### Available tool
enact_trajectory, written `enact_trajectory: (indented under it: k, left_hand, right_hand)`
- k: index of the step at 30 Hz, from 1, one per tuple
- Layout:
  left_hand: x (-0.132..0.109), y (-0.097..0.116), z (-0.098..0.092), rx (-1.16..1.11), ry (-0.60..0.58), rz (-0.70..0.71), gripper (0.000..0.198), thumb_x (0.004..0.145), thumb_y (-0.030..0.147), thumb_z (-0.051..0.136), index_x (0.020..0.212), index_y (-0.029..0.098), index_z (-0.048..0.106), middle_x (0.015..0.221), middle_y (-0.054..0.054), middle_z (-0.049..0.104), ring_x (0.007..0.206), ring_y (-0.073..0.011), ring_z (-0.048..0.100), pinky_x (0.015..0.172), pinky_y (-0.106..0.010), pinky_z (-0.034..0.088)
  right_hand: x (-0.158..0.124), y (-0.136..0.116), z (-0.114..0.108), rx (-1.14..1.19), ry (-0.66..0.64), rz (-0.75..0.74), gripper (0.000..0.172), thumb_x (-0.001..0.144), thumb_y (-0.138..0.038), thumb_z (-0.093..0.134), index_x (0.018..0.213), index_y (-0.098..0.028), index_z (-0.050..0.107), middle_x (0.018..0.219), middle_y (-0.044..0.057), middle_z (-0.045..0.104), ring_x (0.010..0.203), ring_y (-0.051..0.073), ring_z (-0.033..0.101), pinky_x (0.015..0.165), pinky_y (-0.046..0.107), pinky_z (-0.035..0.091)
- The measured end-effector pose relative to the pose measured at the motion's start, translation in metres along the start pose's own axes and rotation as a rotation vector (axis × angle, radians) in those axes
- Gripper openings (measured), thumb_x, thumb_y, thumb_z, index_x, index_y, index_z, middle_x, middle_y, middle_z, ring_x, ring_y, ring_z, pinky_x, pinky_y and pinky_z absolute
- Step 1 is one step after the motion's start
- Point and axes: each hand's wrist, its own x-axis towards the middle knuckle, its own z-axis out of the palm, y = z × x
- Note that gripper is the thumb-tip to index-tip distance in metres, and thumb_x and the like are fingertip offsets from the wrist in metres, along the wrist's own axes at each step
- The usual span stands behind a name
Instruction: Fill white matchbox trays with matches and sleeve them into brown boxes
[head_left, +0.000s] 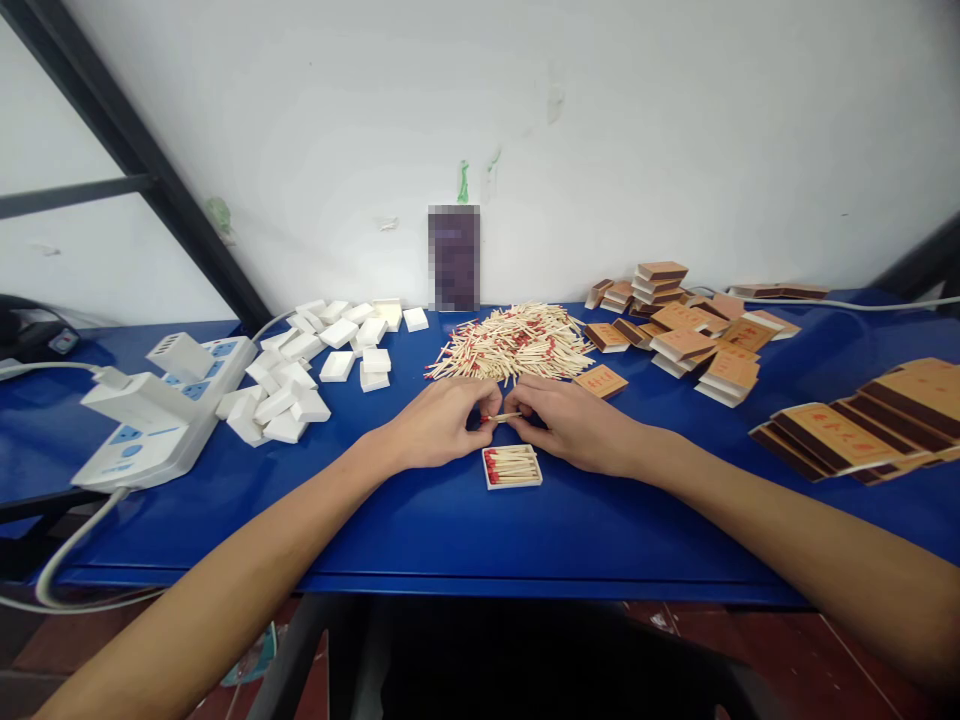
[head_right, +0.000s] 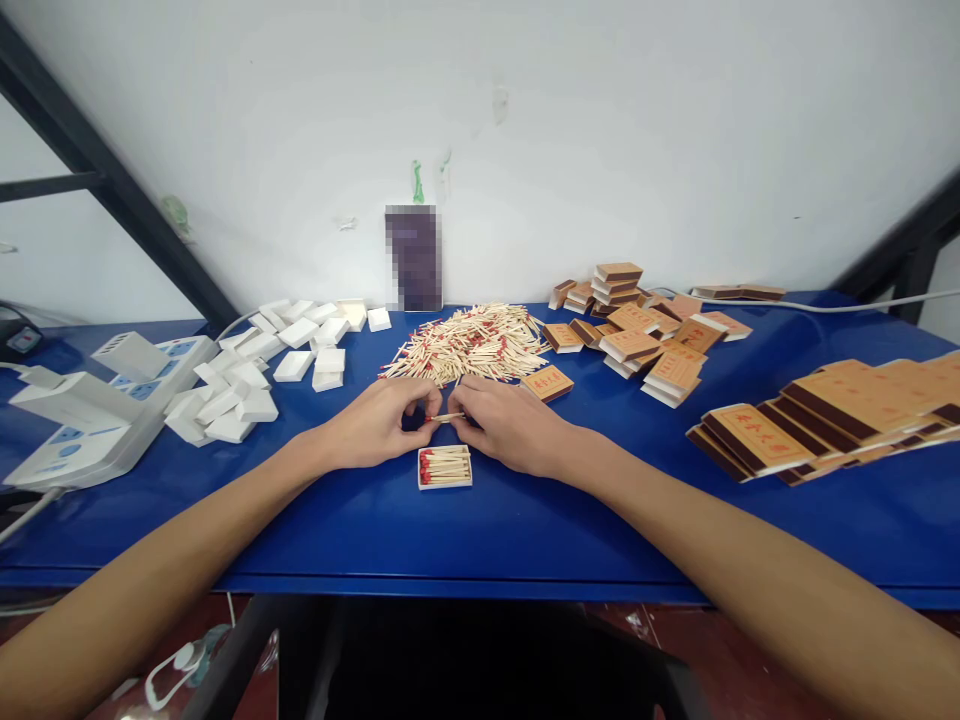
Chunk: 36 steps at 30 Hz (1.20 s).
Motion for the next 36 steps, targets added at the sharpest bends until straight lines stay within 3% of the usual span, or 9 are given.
enact_trajectory:
  k: [4, 9, 12, 16, 20, 27, 31, 33, 36]
  left_hand:
    - [0.000, 0.001, -0.001, -0.078, -0.001, -0.026, 0.009, 0.075, 0.011, 0.056, 0.080, 0.018, 0.051, 0.068, 0.006, 0.053, 0.061, -0.0091, 0.046, 0.059, -0.023, 0.033]
    - [-0.004, 0.009, -0.011, -0.247, 0.086, -0.027, 0.008, 0.076, 0.015, 0.060, 0.080, 0.018, 0.054, 0.075, 0.004, 0.057, 0.065, -0.0085, 0.047, 0.062, -0.022, 0.038]
    - [-0.010, 0.017, -0.017, -0.284, 0.036, 0.026, 0.010, 0.074, 0.015, 0.062, 0.081, 0.018, 0.055, 0.075, 0.004, 0.059, 0.066, -0.0086, 0.049, 0.063, -0.021, 0.040]
    - [-0.014, 0.022, -0.014, -0.212, -0.073, 0.104, 0.010, 0.074, 0.018, 0.065, 0.080, 0.018, 0.056, 0.073, 0.005, 0.060, 0.064, -0.0087, 0.050, 0.064, -0.022, 0.040]
    - [-0.014, 0.021, -0.008, -0.128, -0.094, 0.151, 0.010, 0.074, 0.019, 0.066, 0.080, 0.018, 0.058, 0.074, 0.005, 0.062, 0.067, -0.0096, 0.053, 0.068, -0.023, 0.040]
    - [-0.015, 0.017, -0.009, -0.067, -0.059, 0.169, 0.004, 0.078, 0.020, 0.061, 0.082, 0.019, 0.061, 0.080, 0.001, 0.062, 0.077, -0.0142, 0.057, 0.076, -0.027, 0.043]
    - [-0.017, 0.018, -0.010, 0.017, -0.094, 0.171, 0.025, 0.077, 0.037, 0.068, 0.092, 0.018, 0.063, 0.091, -0.003, 0.062, 0.084, -0.0183, 0.057, 0.079, -0.031, 0.044]
    - [-0.017, 0.018, -0.009, 0.054, -0.114, 0.189, 0.033, 0.076, 0.042, 0.069, 0.097, 0.017, 0.063, 0.092, -0.005, 0.062, 0.085, -0.0194, 0.058, 0.080, -0.031, 0.044]
    - [-0.016, 0.017, -0.007, 0.117, -0.107, 0.196, 0.028, 0.081, 0.037, 0.065, 0.100, 0.016, 0.063, 0.092, -0.005, 0.063, 0.084, -0.0191, 0.058, 0.079, -0.031, 0.043]
  right_hand:
    - [-0.001, -0.001, -0.003, -0.026, -0.004, 0.001, 0.011, 0.094, -0.023, 0.046, 0.084, -0.019, 0.050, 0.083, 0.003, 0.054, 0.070, 0.015, 0.049, 0.063, 0.028, 0.035]
    - [-0.006, -0.013, -0.018, 0.051, 0.040, 0.005, 0.009, 0.092, -0.025, 0.050, 0.085, -0.019, 0.052, 0.079, 0.002, 0.055, 0.070, 0.015, 0.050, 0.064, 0.027, 0.035]
    - [-0.012, -0.023, -0.028, 0.144, -0.019, -0.002, 0.011, 0.091, -0.024, 0.052, 0.082, -0.019, 0.054, 0.075, 0.000, 0.055, 0.067, 0.013, 0.049, 0.063, 0.026, 0.035]
    - [-0.017, -0.030, -0.030, 0.204, -0.127, 0.006, 0.017, 0.087, -0.030, 0.060, 0.076, -0.019, 0.055, 0.073, -0.001, 0.054, 0.064, 0.012, 0.047, 0.060, 0.025, 0.033]
    - [-0.017, -0.030, -0.027, 0.197, -0.161, 0.005, 0.016, 0.086, -0.028, 0.061, 0.074, -0.018, 0.057, 0.073, -0.001, 0.055, 0.064, 0.012, 0.047, 0.060, 0.026, 0.033]
    - [-0.015, -0.027, -0.030, 0.164, -0.097, -0.043, 0.011, 0.086, -0.029, 0.060, 0.080, -0.020, 0.058, 0.075, -0.001, 0.055, 0.067, 0.013, 0.049, 0.063, 0.026, 0.036]
    - [-0.019, -0.032, -0.040, 0.187, -0.053, -0.072, 0.015, 0.087, -0.030, 0.058, 0.077, -0.020, 0.056, 0.067, -0.003, 0.053, 0.059, 0.011, 0.046, 0.058, 0.025, 0.035]
    - [-0.024, -0.041, -0.045, 0.205, -0.127, -0.098, 0.019, 0.084, -0.033, 0.062, 0.071, -0.021, 0.054, 0.061, -0.004, 0.051, 0.053, 0.010, 0.044, 0.054, 0.024, 0.033]
    - [-0.032, -0.054, -0.048, 0.150, -0.309, -0.132, 0.020, 0.079, -0.037, 0.069, 0.070, -0.022, 0.058, 0.051, -0.006, 0.048, 0.048, 0.010, 0.043, 0.050, 0.025, 0.030]
